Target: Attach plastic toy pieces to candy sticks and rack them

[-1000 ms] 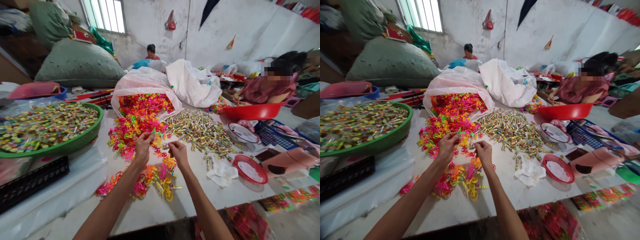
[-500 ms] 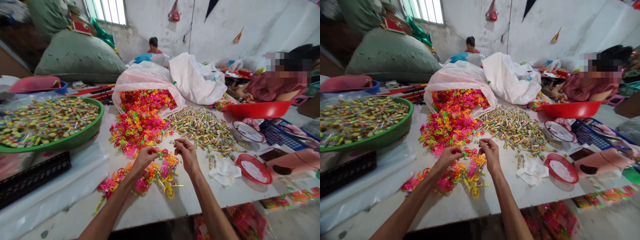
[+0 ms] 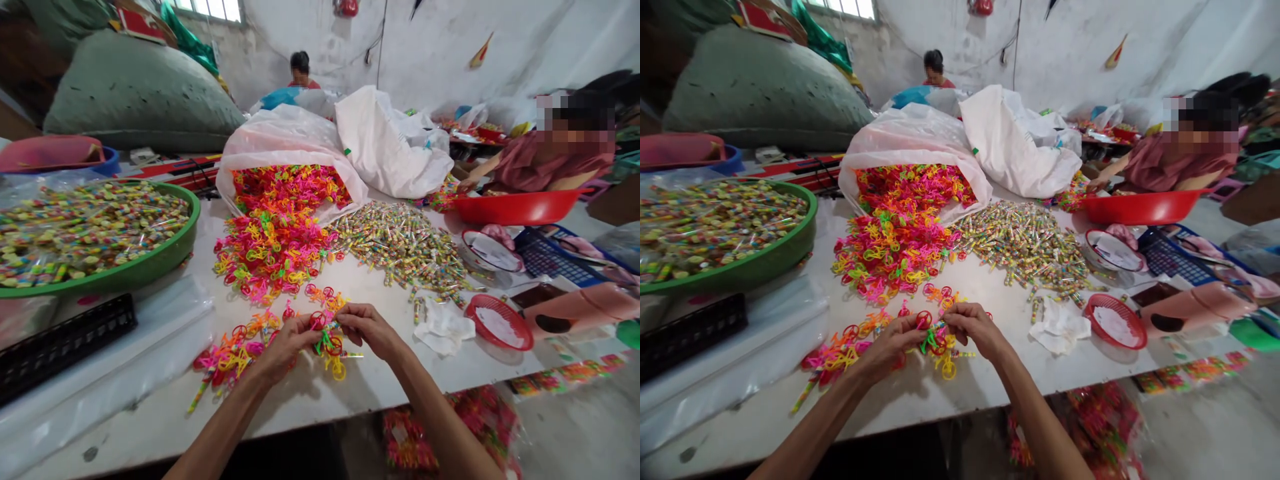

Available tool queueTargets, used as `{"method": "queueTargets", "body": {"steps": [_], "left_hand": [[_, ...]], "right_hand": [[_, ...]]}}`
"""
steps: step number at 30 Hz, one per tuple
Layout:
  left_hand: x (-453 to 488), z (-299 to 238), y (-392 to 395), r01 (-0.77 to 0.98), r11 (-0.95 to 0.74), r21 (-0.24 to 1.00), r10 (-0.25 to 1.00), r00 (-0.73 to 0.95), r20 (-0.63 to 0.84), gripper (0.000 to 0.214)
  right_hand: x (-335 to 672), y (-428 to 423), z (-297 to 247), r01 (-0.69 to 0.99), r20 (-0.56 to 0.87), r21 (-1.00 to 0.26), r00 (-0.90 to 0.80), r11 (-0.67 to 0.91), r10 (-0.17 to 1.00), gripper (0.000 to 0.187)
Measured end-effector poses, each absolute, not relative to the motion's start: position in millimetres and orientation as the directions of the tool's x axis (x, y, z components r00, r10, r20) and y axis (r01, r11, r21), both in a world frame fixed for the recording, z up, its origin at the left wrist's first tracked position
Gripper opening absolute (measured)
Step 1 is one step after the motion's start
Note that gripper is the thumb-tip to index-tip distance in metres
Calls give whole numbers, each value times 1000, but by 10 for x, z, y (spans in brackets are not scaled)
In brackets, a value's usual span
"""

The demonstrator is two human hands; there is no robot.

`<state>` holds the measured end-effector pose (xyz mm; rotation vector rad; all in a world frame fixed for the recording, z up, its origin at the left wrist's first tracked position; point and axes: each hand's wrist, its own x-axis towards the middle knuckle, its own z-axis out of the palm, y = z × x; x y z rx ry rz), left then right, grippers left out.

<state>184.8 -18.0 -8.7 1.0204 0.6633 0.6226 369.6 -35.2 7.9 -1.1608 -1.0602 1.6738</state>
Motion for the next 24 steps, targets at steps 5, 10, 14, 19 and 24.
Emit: {"method": "queueTargets", "body": {"steps": [5, 10, 14, 19, 24], "left_hand": [[1852, -65, -201, -194, 419, 887, 719, 668, -194, 15], [1846, -66, -197, -191, 512, 838, 672, 696, -252, 14], [1844, -94, -244, -228, 619, 752, 606, 747, -273, 17], [1842, -136, -297, -212, 651, 729, 566, 775, -280, 22], [1845, -114, -273, -109, 480, 871, 681, 672, -291, 21]], "right_hand": [[3740, -372, 78, -194, -252, -932, -259, -306, 933, 16], [3755, -434, 35, -242, -240, -923, -248, -300, 939, 20], [3755, -499, -45, -271, -281, -900, -239, -342, 929, 23], [3778, -564, -64, -234, -305, -900, -263, -367, 915, 23], [3743, -654, 42, -79, -236, -964, -194, -255, 952, 19]]}}
